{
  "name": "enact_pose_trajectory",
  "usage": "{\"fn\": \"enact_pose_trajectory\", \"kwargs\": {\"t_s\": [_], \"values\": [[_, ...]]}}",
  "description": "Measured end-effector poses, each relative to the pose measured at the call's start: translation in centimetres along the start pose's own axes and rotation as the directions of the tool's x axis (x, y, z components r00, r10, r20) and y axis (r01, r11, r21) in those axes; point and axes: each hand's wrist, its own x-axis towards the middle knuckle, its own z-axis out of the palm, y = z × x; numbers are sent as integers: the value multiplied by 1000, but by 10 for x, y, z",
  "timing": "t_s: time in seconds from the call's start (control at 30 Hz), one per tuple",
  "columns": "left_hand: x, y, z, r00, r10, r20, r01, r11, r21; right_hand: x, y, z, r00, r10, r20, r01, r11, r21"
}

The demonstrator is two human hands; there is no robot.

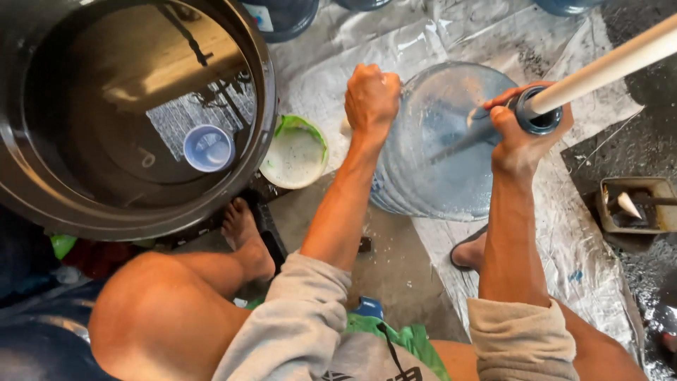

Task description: Cleaning the interior of a large plastic water jug using a long-handled brush and water.

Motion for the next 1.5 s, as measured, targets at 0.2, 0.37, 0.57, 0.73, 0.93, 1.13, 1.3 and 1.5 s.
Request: {"fn": "enact_pose_trajectory", "kwargs": {"t_s": [0.2, 0.37, 0.57, 0.73, 0.93, 1.13, 1.3, 1.5], "values": [[-137, -19, -47, 961, 182, -207, -220, 958, -182, -2, -9, 9, 998, 7, -67, -10, 998, -54], [-52, -15, -21, 925, 297, -235, -337, 929, -152, -10, 0, 9, 981, -84, -173, 79, 996, -33], [-124, -2, -46, 860, 412, -300, -466, 874, -136, -6, -3, 14, 968, -116, -224, 100, 991, -84], [-141, -19, -43, 782, 555, -282, -592, 804, -58, -10, -6, 12, 972, -125, -201, 91, 981, -168], [-149, -8, -45, 748, 542, -384, -583, 812, 11, -1, 9, 14, 932, -225, -284, 191, 971, -142], [-197, 20, -58, 691, 712, -125, -723, 674, -151, -38, -31, -16, 996, 66, -60, -55, 985, 165], [-170, 47, -72, 896, 362, 259, -124, 761, -637, -140, -73, -16, 966, -87, -244, 14, 958, -286], [-178, 83, -82, 690, 250, 679, 286, 768, -573, -166, -23, 14, 953, -206, -221, -4, 722, -691]]}}
